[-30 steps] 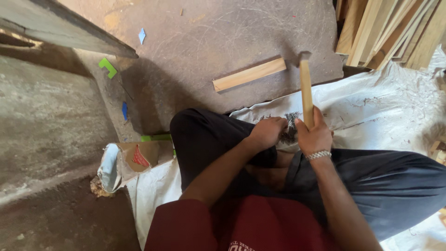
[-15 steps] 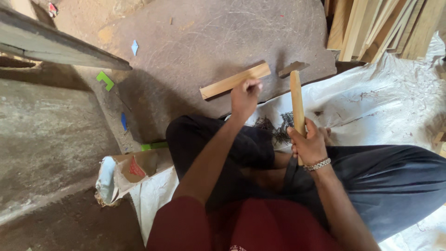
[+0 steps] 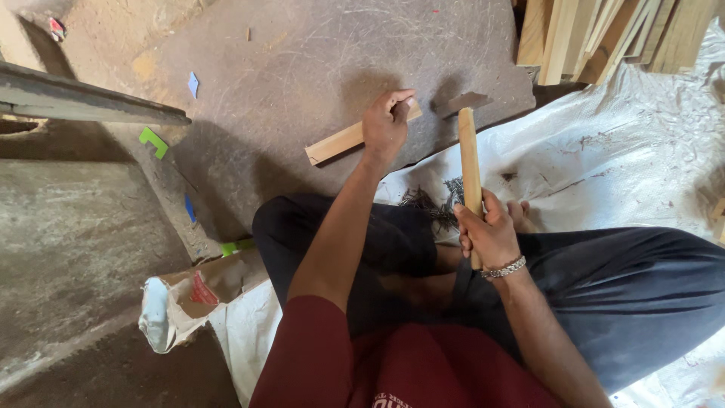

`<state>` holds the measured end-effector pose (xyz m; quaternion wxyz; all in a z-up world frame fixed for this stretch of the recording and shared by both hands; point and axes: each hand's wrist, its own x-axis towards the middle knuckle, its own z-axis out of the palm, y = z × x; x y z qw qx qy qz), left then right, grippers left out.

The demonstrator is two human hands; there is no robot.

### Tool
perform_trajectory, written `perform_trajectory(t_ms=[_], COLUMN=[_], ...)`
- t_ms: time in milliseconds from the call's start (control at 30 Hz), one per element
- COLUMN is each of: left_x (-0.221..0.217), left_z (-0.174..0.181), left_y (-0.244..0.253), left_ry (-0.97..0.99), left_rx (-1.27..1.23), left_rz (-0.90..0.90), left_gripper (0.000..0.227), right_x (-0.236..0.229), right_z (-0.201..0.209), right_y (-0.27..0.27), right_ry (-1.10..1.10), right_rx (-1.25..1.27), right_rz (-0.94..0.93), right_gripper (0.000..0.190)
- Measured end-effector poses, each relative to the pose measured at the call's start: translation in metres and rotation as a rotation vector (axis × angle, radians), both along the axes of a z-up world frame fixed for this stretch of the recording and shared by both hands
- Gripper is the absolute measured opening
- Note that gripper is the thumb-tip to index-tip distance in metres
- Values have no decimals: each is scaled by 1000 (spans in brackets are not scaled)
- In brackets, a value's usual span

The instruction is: The person sits on the floor and repeatedly hammers nails into small wooden planks using a hammer. They pick up each plank, drive a nail into it, and place the finished piece aside on a growing pile.

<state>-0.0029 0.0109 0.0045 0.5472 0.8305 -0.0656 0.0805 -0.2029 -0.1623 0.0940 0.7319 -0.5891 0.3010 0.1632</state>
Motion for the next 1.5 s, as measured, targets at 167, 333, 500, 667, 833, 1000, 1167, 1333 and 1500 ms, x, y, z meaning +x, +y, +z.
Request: perform_trajectory(t_ms=[167, 333, 500, 667, 833, 1000, 1167, 1333, 1500], left_x=[1, 0, -6, -7, -6, -7, -8, -5, -6], left_z=[-2, -1, 3, 2, 2, 5, 2, 0, 5], left_y=[0, 0, 1, 2, 2, 4, 7, 5, 3], left_ry=[-43, -73, -45, -190, 28, 98, 60, 10, 149], left_rx=[10, 41, 82, 127, -62, -24, -33, -54, -25], left_rz=[-9, -14, -30, -2, -11, -38, -27, -14, -21], left_gripper=[14, 14, 17, 29, 70, 82, 81, 82, 89], right_x=[1, 3, 2, 11, 14, 31, 29, 20, 34], right_z=[6, 7, 15, 33, 48, 44, 47, 52, 42], right_y=[2, 4, 11, 9, 17, 24, 19, 22, 24], right_ry=[40, 30, -7, -417, -579, -368, -577, -464, -342], right_rx=[-20, -55, -257, -842, -895, -1088, -1085, -963, -1140], right_rz=[1, 17, 40, 248, 161, 343, 282, 192, 402], right_gripper=[36, 38, 43, 43, 53, 62, 60, 64, 65])
